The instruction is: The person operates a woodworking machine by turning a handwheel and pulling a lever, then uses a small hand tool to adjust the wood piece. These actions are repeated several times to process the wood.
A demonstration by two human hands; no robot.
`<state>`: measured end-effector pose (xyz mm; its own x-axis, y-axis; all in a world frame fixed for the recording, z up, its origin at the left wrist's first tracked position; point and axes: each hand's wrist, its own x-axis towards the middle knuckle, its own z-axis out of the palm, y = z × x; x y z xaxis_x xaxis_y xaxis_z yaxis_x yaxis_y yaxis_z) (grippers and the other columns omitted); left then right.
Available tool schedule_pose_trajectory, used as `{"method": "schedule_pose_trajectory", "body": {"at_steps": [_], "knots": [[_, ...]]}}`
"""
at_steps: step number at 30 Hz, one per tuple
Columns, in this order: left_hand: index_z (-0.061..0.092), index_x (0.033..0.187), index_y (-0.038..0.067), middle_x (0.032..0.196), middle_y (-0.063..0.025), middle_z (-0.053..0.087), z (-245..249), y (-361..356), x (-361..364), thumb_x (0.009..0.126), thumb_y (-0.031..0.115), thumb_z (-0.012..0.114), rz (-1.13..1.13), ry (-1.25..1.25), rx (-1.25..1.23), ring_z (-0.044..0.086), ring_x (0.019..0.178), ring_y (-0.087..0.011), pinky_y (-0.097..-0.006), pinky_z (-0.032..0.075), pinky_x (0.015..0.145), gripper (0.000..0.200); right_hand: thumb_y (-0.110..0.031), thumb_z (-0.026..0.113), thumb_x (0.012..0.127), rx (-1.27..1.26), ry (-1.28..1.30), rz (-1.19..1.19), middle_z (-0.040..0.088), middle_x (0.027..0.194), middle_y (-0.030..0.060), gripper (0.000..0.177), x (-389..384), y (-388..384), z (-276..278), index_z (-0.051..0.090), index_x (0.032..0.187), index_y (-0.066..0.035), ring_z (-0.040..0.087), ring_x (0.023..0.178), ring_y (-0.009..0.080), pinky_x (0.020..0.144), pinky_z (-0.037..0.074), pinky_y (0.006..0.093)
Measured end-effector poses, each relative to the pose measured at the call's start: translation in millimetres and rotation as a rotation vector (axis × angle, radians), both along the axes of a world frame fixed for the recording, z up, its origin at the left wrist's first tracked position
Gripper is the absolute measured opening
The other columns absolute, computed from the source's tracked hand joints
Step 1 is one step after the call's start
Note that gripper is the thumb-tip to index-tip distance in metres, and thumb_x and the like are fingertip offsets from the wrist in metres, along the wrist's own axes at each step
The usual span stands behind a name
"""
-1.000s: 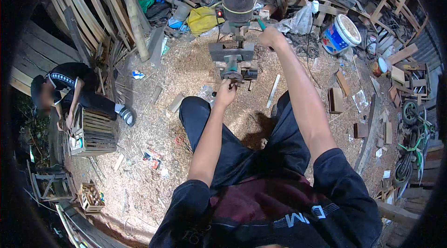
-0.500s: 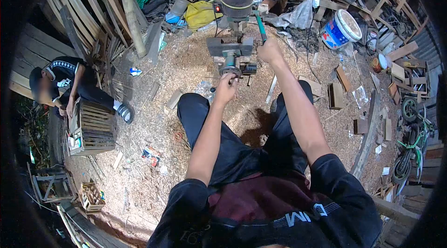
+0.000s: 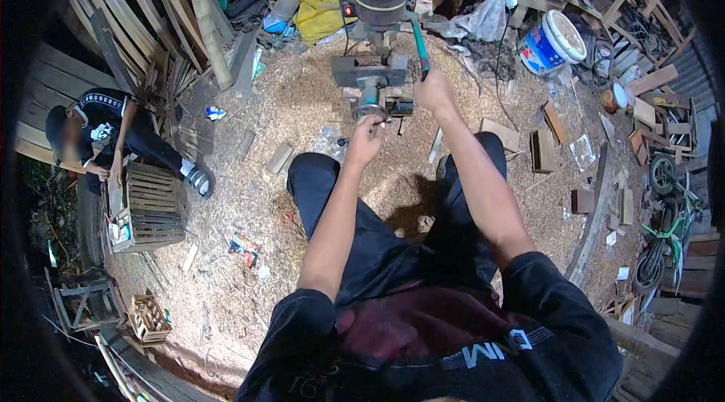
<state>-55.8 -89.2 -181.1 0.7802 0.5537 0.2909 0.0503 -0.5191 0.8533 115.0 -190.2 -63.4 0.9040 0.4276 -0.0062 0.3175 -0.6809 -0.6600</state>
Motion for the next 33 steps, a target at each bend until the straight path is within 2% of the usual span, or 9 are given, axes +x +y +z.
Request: {"method": "schedule_pose_trajectory", "body": {"at_steps": [8,15,20,23,26,29,33], "knots": [[0.064,0.1,0.001,0.1,-0.0164,0.063,26,39,14,0.085,0.007,0.06,-0.085,0.021,0.052,0.061,0.099,-0.0331,-0.0376,0.047,0.089,0.016,-0.012,0.064,0.078,0.058,0.008,-0.019,0.063,0.094,0.0332,0.037,-12,-5,-10,0.054,0.106,0.009,0.061,0.094,0.0479,0.082,0.049,0.0518],[0.063,0.106,0.001,0.105,-0.0186,0.063,12,55,24,0.087,0.009,0.059,-0.048,0.073,0.087,0.06,0.103,-0.0326,-0.0367,0.045,0.092,0.021,-0.009,0.061,0.078,0.051,0.004,-0.026,0.062,0.093,0.0329,0.04,-11,-4,-21,0.049,0.112,0.008,0.06,0.092,0.0485,0.083,0.048,0.0536],[0.065,0.099,0.002,0.1,-0.0185,0.063,8,39,31,0.084,0.009,0.062,-0.04,0.048,0.005,0.06,0.099,-0.0345,-0.0391,0.047,0.089,0.017,-0.006,0.059,0.079,0.093,0.018,-0.028,0.062,0.092,0.0319,0.038,-15,-5,-34,0.048,0.112,0.008,0.06,0.092,0.0487,0.082,0.047,0.0547],[0.065,0.098,0.002,0.1,-0.0178,0.064,0,41,33,0.084,0.01,0.062,-0.057,0.038,0.032,0.061,0.1,-0.0345,-0.0394,0.047,0.089,0.016,-0.013,0.056,0.086,0.025,-0.023,0.004,0.062,0.098,0.0308,0.051,-18,-8,-37,0.042,0.131,0.004,0.061,0.093,0.0468,0.082,0.047,0.0533],[0.066,0.098,0.003,0.101,-0.0171,0.064,-5,45,35,0.084,0.01,0.062,-0.055,0.041,0.022,0.06,0.1,-0.0346,-0.0395,0.047,0.089,0.016,-0.013,0.056,0.086,0.103,-0.053,0.004,0.061,0.096,0.0323,0.048,-19,-7,-42,0.042,0.129,0.004,0.06,0.092,0.0484,0.081,0.046,0.0539],[0.065,0.097,0.003,0.103,-0.0169,0.064,-12,41,34,0.084,0.01,0.062,-0.056,0.047,0.032,0.06,0.1,-0.0349,-0.0395,0.047,0.09,0.016,-0.007,0.059,0.08,0.108,-0.074,-0.016,0.062,0.093,0.0327,0.038,-19,-6,-49,0.049,0.113,0.008,0.06,0.09,0.0492,0.081,0.046,0.0557],[0.065,0.097,0.003,0.103,-0.0172,0.064,-10,36,41,0.083,0.009,0.062,-0.038,0.059,0.029,0.06,0.1,-0.035,-0.0394,0.047,0.09,0.015,-0.008,0.057,0.083,0.093,-0.024,-0.024,0.062,0.089,0.033,0.04,-20,-8,-58,0.046,0.12,0.006,0.06,0.086,0.05,0.077,0.047,0.056]]}}
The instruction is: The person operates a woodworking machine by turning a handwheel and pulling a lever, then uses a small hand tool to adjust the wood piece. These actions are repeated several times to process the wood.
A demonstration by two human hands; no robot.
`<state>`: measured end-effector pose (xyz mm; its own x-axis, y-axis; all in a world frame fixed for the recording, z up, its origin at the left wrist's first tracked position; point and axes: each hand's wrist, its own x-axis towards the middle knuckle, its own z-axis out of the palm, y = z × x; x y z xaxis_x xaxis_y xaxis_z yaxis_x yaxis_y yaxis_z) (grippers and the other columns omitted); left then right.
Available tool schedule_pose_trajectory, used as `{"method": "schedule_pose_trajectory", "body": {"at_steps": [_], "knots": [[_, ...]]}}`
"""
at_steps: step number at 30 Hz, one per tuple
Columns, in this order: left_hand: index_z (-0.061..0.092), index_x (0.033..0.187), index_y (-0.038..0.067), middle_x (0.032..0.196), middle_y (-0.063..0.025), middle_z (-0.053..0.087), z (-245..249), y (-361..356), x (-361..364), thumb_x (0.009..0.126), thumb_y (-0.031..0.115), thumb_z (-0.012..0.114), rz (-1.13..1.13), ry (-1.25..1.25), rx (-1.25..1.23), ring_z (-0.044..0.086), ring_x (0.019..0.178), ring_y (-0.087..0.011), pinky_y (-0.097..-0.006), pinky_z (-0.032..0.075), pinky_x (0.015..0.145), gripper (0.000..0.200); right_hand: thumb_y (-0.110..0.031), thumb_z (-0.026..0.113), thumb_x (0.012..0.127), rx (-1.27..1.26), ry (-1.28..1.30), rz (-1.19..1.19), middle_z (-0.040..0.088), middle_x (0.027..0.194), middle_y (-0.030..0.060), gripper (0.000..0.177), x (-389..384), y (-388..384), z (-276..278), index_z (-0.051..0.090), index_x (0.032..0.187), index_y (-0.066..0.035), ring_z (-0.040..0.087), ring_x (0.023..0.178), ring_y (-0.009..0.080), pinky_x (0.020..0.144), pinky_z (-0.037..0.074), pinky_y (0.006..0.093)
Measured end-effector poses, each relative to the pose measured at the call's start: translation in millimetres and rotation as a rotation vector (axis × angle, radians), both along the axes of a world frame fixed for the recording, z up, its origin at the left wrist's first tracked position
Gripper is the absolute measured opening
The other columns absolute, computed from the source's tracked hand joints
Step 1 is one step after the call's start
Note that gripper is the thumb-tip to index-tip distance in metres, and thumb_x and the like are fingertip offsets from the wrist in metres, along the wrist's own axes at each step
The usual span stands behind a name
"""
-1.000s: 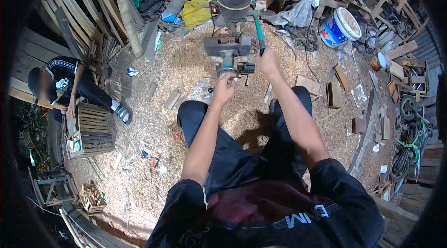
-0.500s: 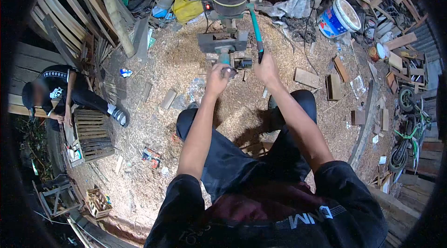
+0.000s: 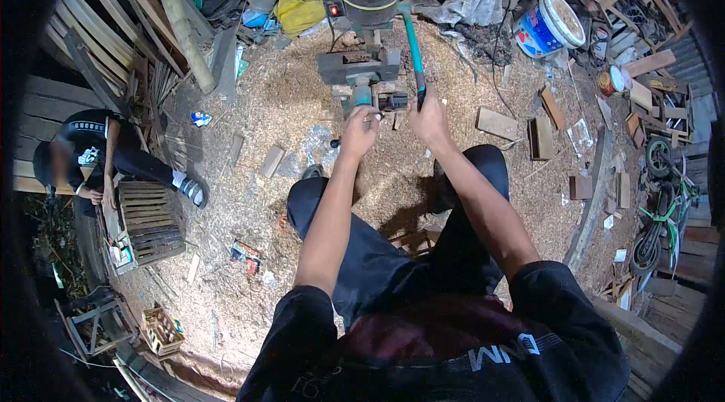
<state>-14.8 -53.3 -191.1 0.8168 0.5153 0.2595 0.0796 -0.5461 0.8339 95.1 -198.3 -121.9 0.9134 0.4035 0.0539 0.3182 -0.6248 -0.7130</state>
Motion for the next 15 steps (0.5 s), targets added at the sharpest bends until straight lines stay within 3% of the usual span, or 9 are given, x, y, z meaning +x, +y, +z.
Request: {"method": "schedule_pose_trajectory", "body": {"at_steps": [3,15], "knots": [[0.066,0.102,0.003,0.105,-0.0165,0.064,4,-5,-2,0.085,0.008,0.061,-0.014,-0.006,0.005,0.061,0.102,-0.0315,-0.0378,0.046,0.09,0.018,-0.011,0.057,0.086,0.038,-0.022,-0.009,0.061,0.087,0.0328,0.044,-3,-1,-9,0.043,0.125,0.004,0.06,0.086,0.0503,0.074,0.046,0.0566],[0.064,0.099,0.001,0.105,-0.0182,0.063,-1,-11,-1,0.083,0.006,0.062,-0.027,-0.017,0.009,0.061,0.101,-0.0354,-0.0398,0.048,0.089,0.017,-0.01,0.055,0.087,0.069,-0.019,0.023,0.061,0.087,0.0341,0.052,-8,1,-21,0.035,0.134,0.003,0.061,0.082,0.0508,0.072,0.048,0.0566]]}}
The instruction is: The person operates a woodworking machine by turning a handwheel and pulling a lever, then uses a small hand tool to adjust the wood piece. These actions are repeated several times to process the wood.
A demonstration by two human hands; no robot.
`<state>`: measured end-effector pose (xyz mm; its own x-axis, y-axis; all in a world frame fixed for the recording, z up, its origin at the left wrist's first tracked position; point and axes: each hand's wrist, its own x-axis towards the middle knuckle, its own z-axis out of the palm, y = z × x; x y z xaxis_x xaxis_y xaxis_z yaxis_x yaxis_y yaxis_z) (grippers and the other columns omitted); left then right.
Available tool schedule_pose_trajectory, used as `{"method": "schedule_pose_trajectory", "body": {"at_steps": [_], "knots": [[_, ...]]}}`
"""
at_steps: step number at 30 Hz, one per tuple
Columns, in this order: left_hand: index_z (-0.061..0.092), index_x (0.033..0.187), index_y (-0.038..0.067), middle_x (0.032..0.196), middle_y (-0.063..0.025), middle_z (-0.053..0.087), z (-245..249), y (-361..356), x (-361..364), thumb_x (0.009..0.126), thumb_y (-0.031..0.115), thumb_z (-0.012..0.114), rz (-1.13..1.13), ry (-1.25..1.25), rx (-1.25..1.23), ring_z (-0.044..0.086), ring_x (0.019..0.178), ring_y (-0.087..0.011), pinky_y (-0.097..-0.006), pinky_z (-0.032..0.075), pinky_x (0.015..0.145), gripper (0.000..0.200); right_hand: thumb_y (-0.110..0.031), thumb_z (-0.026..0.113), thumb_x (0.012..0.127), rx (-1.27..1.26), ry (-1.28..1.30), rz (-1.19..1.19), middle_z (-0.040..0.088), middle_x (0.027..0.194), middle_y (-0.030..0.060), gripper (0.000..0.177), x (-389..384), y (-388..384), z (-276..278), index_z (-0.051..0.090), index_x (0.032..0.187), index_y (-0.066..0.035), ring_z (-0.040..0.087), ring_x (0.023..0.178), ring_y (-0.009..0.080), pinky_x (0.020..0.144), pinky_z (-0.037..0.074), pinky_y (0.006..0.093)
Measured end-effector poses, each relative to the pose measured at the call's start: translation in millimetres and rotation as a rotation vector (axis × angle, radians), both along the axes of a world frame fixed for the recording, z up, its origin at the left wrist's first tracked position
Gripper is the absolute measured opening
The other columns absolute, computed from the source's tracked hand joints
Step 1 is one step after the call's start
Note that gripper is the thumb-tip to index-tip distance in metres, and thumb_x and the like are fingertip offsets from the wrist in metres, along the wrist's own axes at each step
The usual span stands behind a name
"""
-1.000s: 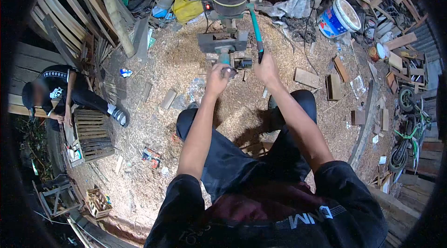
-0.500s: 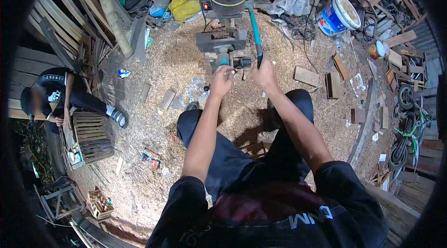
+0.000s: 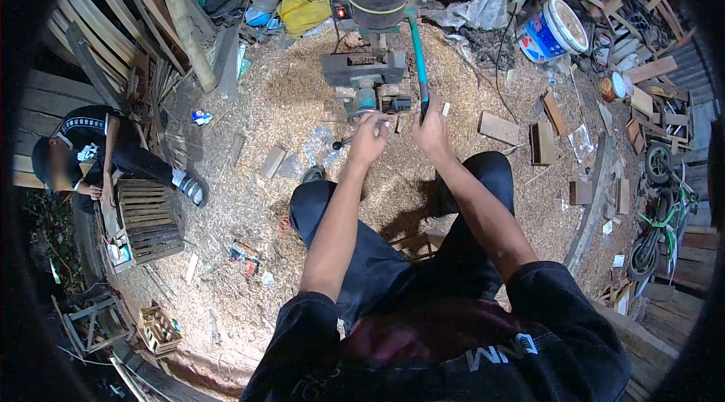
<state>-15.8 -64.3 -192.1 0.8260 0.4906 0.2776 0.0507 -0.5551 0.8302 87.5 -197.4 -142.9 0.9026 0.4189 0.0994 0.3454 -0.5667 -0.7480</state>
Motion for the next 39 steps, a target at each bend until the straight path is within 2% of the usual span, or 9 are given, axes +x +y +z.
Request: {"method": "schedule_pose_trajectory", "body": {"at_steps": [8,11,20,24,26,30,32,34,39], "knots": [[0.063,0.098,0.0,0.102,-0.0179,0.063,6,-4,1,0.083,0.006,0.063,0.0,0.018,-0.053,0.061,0.1,-0.035,-0.0395,0.047,0.09,0.016,-0.004,0.055,0.083,0.072,-0.151,0.011,0.061,0.089,0.0336,0.058,-1,-1,-30,0.032,0.136,0.004,0.061,0.084,0.049,0.073,0.048,0.0565],[0.064,0.097,0.0,0.101,-0.0181,0.063,2,-4,0,0.083,0.005,0.063,-0.015,0.01,-0.033,0.06,0.1,-0.0352,-0.0397,0.047,0.09,0.016,-0.011,0.054,0.087,-0.011,0.014,-0.019,0.058,0.106,0.0346,0.058,-2,-1,-31,0.031,0.14,0.0,0.058,0.093,0.0502,0.078,0.047,0.0561],[0.065,0.1,0.0,0.104,-0.0182,0.064,-10,-5,2,0.085,0.007,0.062,0.003,0.029,0.017,0.061,0.101,-0.0348,-0.0389,0.047,0.091,0.018,-0.011,0.051,0.09,0.083,-0.209,-0.027,0.058,0.102,0.0346,0.053,-2,2,-63,0.032,0.138,0.001,0.057,0.089,0.052,0.077,0.046,0.0565],[0.063,0.105,0.0,0.108,-0.02,0.063,-14,-3,5,0.083,0.009,0.063,0.004,0.092,-0.029,0.059,0.105,-0.0369,-0.0414,0.046,0.093,0.023,-0.01,0.051,0.09,0.093,-0.165,-0.014,0.057,0.106,0.0346,0.053,1,4,-73,0.032,0.138,0.002,0.057,0.091,0.0512,0.078,0.046,0.056],[0.058,0.114,0.001,0.12,-0.0207,0.056,-17,-3,3,0.081,0.009,0.064,0.097,0.166,0.063,0.054,0.111,-0.0383,-0.0432,0.044,0.095,0.034,-0.008,0.051,0.087,0.038,-0.092,-0.016,0.056,0.112,0.0332,0.057,0,3,-74,0.031,0.139,0.002,0.058,0.096,0.0493,0.082,0.046,0.0555],[0.04,0.136,0.002,0.141,-0.0226,0.039,-35,4,8,0.08,0.01,0.063,0.291,0.276,0.255,0.045,0.124,-0.0403,-0.0466,0.04,0.101,0.061,-0.01,0.051,0.088,0.013,-0.098,-0.037,0.058,0.102,0.0336,0.054,-1,5,-79,0.032,0.138,0.002,0.058,0.089,0.0504,0.077,0.046,0.0565],[0.032,0.141,0.0,0.146,-0.0236,0.032,-39,11,9,0.079,0.011,0.062,0.237,0.336,0.2,0.039,0.129,-0.0406,-0.047,0.038,0.104,0.069,-0.011,0.051,0.091,-0.037,0.012,-0.027,0.058,0.099,0.0346,0.05,0,3,-77,0.034,0.135,0.002,0.057,0.088,0.0519,0.075,0.046,0.0563],[0.026,0.145,-0.001,0.151,-0.0246,0.025,-54,19,10,0.079,0.013,0.061,0.139,0.446,0.111,0.034,0.135,-0.0404,-0.0457,0.036,0.107,0.076,-0.011,0.051,0.09,0.022,-0.072,-0.033,0.059,0.096,0.0346,0.05,2,4,-80,0.034,0.136,0.002,0.058,0.086,0.0516,0.074,0.046,0.0561],[0.025,0.146,0.0,0.153,-0.0242,0.021,-67,14,2,0.077,0.015,0.061,0.104,0.393,0.064,0.032,0.136,-0.0402,-0.0432,0.035,0.108,0.078,-0.01,0.052,0.09,-0.031,0.013,-0.044,0.059,0.093,0.0336,0.049,-2,2,-71,0.035,0.134,0.002,0.058,0.087,0.0509,0.075,0.046,0.056]]}}
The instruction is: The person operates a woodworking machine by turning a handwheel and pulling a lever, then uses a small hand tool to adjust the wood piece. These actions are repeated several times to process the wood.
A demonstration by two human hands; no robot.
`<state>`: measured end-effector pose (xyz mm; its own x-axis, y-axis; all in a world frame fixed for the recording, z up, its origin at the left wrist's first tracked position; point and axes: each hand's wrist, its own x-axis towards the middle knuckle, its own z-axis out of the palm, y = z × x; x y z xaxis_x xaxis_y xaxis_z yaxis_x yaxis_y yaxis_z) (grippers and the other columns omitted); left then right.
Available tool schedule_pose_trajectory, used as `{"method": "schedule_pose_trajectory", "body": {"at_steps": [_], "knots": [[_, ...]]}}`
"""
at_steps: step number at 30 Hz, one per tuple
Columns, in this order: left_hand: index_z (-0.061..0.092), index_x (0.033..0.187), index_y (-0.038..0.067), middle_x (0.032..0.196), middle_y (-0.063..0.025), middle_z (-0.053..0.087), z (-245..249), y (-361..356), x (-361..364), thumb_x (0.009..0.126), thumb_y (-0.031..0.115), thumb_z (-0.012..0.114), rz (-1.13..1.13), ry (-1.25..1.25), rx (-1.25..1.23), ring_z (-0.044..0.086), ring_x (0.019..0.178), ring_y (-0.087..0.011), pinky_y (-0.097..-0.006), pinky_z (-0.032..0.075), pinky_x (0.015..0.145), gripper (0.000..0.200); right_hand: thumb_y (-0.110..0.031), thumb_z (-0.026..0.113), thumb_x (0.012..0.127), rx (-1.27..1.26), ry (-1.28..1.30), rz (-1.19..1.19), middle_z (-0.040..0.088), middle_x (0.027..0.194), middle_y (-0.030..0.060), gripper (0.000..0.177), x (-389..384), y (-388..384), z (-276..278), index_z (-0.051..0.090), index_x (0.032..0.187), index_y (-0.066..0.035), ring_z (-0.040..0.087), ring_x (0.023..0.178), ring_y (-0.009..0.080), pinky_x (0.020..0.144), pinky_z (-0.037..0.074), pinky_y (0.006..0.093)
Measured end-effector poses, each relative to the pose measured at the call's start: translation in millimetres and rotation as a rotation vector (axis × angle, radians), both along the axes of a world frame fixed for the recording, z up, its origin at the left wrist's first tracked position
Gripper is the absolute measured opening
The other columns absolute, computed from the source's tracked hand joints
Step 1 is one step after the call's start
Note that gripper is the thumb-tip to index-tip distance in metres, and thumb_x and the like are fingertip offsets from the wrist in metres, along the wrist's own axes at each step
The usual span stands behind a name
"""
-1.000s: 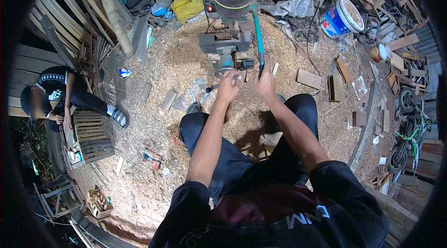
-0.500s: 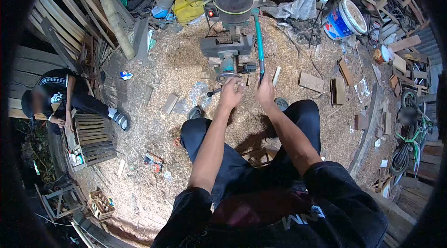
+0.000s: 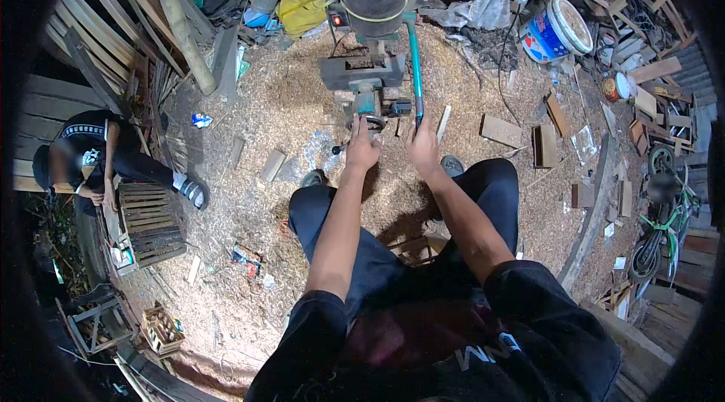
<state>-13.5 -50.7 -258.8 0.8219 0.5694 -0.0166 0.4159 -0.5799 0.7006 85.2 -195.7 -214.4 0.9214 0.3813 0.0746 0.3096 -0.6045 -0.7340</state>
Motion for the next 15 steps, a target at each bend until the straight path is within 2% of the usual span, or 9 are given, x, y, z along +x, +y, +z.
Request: {"method": "schedule_pose_trajectory", "body": {"at_steps": [2,5,8,12,13,15], "knots": [[0.027,0.145,0.001,0.152,-0.0243,0.023,0,0,-2,0.077,0.015,0.061,0.001,-0.005,0.026,0.033,0.136,-0.0405,-0.0427,0.035,0.108,0.077,-0.009,0.052,0.089,0.025,-0.001,0.012,0.059,0.094,0.033,0.049,0,0,4,0.036,0.134,0.002,0.058,0.088,0.0506,0.076,0.045,0.0562],[0.029,0.144,0.0,0.151,-0.0247,0.026,10,4,-4,0.079,0.016,0.061,0.028,0.03,-0.07,0.035,0.134,-0.0406,-0.0422,0.035,0.108,0.074,-0.009,0.053,0.088,0.066,-0.103,0.018,0.06,0.095,0.0322,0.05,1,1,10,0.035,0.134,0.002,0.058,0.089,0.0503,0.078,0.045,0.0564],[0.031,0.142,0.0,0.149,-0.025,0.029,11,10,-9,0.08,0.017,0.062,0.017,-0.064,-0.015,0.036,0.133,-0.0403,-0.0425,0.035,0.108,0.072,-0.009,0.054,0.088,0.069,-0.005,0.048,0.06,0.094,0.0322,0.051,-3,-4,55,0.035,0.134,0.002,0.058,0.088,0.0502,0.078,0.045,0.0559],[0.033,0.141,-0.001,0.146,-0.0255,0.034,19,8,-14,0.081,0.018,0.063,0.022,-0.069,0.0,0.042,0.128,-0.0421,-0.0427,0.038,0.106,0.069,-0.013,0.056,0.087,0.0,0.067,0.102,0.061,0.091,0.0313,0.045,13,-4,108,0.04,0.124,0.004,0.06,0.086,0.0492,0.077,0.046,0.0551],[0.034,0.14,-0.001,0.146,-0.0257,0.035,16,9,-16,0.081,0.017,0.063,0.019,-0.067,-0.009,0.043,0.127,-0.0423,-0.0428,0.039,0.105,0.068,-0.008,0.056,0.081,-0.091,0.083,0.1,0.061,0.092,0.0339,0.04,20,-1,125,0.044,0.116,0.009,0.06,0.088,0.0501,0.078,0.047,0.055],[0.034,0.14,0.0,0.145,-0.0261,0.035,5,13,-18,0.081,0.016,0.062,0.011,-0.068,-0.026,0.046,0.124,-0.0426,-0.0432,0.04,0.104,0.067,-0.011,0.057,0.08,-0.139,0.105,0.146,0.062,0.094,0.034,0.041,36,3,157,0.049,0.113,0.011,0.061,0.092,0.0484,0.081,0.048,0.0524]]}}
